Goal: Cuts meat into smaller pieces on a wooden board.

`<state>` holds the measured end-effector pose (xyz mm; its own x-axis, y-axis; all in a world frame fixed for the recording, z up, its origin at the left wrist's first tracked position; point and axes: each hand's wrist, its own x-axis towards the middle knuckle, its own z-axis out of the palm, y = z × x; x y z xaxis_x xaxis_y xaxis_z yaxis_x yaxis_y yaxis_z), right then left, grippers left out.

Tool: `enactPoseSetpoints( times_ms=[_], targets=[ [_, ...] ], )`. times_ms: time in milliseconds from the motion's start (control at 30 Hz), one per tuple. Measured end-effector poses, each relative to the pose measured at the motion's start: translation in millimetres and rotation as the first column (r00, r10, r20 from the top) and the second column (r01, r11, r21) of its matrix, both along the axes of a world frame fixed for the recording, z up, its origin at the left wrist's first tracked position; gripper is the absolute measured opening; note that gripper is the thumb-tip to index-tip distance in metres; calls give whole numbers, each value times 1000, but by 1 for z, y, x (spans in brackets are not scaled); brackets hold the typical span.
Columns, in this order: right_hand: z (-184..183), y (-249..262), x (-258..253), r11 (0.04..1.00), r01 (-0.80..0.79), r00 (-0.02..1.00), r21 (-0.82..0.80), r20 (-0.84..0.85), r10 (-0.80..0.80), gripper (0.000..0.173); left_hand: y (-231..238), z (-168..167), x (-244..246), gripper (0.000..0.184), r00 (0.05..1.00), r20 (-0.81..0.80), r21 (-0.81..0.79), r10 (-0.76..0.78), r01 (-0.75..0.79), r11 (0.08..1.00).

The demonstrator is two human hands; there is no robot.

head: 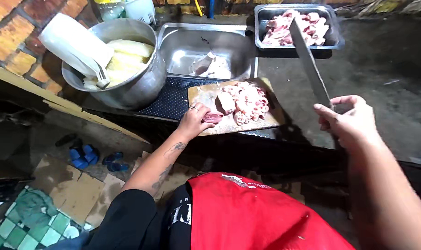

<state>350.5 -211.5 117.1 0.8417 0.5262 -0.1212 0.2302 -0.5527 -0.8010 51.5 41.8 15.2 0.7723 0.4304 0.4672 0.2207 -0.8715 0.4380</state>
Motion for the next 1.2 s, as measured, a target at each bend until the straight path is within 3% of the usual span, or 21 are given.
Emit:
enactPoseSetpoints(
  times_ms=[67, 233, 367, 467, 667, 900, 1200],
  targets=[
    [0, 8, -30, 989, -74, 992, 126, -93, 86, 41, -1, -5, -7, 40, 997, 50, -12, -53, 54, 998],
    [-3, 41, -90, 957, -266, 953, 118, -117, 280, 18, -5, -10, -14, 29, 991, 122, 27, -51, 48, 999],
    [-23, 57, -127, 885, -465, 885, 33, 35, 463, 28, -20, -20, -8, 22, 975, 197, 55, 103, -116, 992],
    [-33, 66, -148, 835, -549, 830, -29, 99, 549, 28, -26, -21, -5, 28, 979, 182, 77, 94, -110, 991],
    [-45, 75, -171, 829, -544, 803, -127, 206, 559, 27, -26, -19, -3, 15, 974, 197, 135, 111, -139, 981],
    [-48, 85, -173, 818, -538, 767, -206, 284, 576, 27, -18, -22, -4, 19, 977, 196, 69, 87, -102, 992],
    [-35, 106, -159, 767, -605, 785, -214, 1, 620, 32, 1, -21, -5, 29, 977, 201, -110, 72, -51, 993]
  ],
)
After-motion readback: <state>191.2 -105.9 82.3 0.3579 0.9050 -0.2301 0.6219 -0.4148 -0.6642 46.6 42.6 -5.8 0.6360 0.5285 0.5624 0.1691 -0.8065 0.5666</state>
